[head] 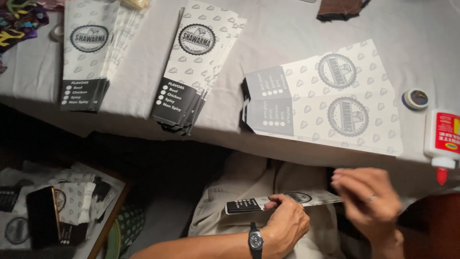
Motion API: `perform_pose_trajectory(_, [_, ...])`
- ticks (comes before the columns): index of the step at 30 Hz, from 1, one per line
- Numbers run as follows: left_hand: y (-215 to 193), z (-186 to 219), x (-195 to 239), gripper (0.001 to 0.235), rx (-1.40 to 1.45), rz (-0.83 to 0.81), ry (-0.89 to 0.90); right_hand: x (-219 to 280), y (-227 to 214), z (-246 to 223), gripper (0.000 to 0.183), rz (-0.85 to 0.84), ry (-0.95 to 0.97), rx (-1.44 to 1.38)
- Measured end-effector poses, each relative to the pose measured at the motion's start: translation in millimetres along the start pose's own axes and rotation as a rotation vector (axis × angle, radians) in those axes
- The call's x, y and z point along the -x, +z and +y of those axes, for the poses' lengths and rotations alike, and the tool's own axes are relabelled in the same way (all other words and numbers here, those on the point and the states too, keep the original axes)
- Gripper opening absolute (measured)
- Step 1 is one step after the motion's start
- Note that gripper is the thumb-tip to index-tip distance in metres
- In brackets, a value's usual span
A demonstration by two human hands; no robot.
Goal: Sorting, aligning, and stacking printed paper wrappers for shawarma packaging on a table.
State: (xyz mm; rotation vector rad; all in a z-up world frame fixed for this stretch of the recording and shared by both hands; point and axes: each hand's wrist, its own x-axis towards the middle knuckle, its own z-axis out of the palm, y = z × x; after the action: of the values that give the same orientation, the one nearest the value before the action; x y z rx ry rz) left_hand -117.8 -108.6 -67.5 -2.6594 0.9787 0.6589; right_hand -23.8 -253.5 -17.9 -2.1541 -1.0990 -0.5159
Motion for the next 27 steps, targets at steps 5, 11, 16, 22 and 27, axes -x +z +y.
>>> perform_pose_trajectory(5, [4.8, -1.0, 0.3, 0.029, -0.013, -0.011, 0.032, -54.4, -11.5, 16.1, 0.022, -0.005, -0.015, 0.201])
perform_pose_trajectory(11, [36.7, 1.5, -2.9, 0.022, 0.198, 0.303, -0.066, -102.0, -12.6, 37.5, 0.048, -0.327, 0.161, 0.329])
perform_pose_trajectory(16, [-20.9, -82.0, 94.9, 0.027, 0.543, 0.233, -0.076, -104.7, 8.2, 65.6, 0.067, -0.541, 0.300, 0.472])
perform_pose_trajectory(22, [-50.7, -188.6, 184.6, 0.033, 1.236, 0.730, -0.815, -96.8, 10.9, 68.8, 0.067, -0.516, 0.267, 0.510])
perform_pose_trajectory(27, [-10.4, -279.1, 151.8, 0.027, 0.841, 1.211, -0.977, -97.6, 11.5, 65.8, 0.066, -0.469, 0.276, 0.489])
